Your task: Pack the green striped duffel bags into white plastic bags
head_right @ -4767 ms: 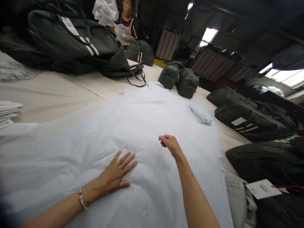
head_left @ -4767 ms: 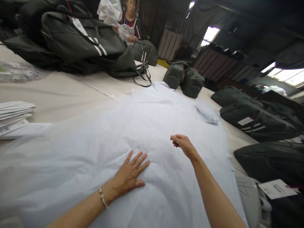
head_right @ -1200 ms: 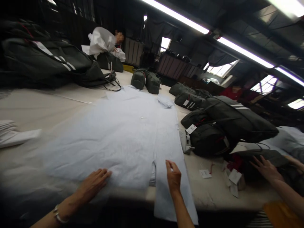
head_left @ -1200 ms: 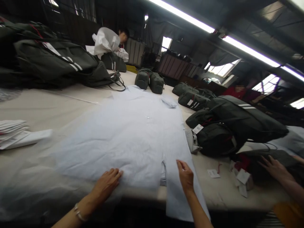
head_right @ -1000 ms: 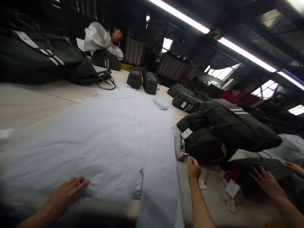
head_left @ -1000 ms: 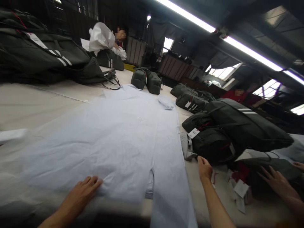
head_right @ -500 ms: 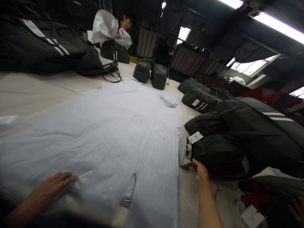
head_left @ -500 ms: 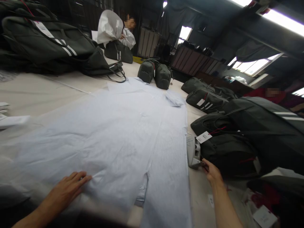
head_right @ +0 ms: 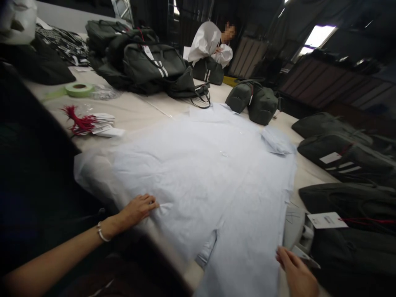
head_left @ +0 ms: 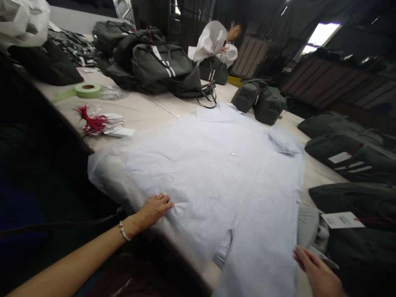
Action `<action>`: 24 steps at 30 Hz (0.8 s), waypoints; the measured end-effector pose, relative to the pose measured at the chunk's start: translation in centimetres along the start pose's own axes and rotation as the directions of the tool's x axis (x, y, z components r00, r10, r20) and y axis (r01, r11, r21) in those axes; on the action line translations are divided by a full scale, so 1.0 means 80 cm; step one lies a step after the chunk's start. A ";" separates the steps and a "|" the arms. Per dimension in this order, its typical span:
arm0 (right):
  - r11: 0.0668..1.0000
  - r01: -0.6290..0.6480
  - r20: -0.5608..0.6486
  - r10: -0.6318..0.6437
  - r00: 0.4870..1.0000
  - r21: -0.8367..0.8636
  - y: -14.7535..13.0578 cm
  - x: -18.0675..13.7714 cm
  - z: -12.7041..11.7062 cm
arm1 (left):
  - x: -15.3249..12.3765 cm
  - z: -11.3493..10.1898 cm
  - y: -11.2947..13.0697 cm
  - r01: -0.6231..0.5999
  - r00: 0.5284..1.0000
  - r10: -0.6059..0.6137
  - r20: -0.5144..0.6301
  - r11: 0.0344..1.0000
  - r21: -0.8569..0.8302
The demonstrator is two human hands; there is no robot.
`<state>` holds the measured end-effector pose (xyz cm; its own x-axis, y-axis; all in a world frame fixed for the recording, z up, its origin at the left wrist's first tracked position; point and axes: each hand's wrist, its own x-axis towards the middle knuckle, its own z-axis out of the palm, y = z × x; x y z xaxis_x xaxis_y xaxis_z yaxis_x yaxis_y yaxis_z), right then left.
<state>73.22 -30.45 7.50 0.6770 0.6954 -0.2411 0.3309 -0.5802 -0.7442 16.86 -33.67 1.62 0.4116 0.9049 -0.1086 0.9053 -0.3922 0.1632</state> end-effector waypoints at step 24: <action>0.622 0.550 0.599 -0.158 0.785 -0.557 -0.189 -0.128 0.357 | 0.000 -0.005 -0.003 -0.074 0.992 0.052 -0.113 0.976 -0.205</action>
<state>42.55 -16.69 3.45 0.0854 0.8915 -0.4450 0.9447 -0.2143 -0.2481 16.57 -33.49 1.99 0.4436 0.8962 0.0112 0.8313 -0.4161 0.3686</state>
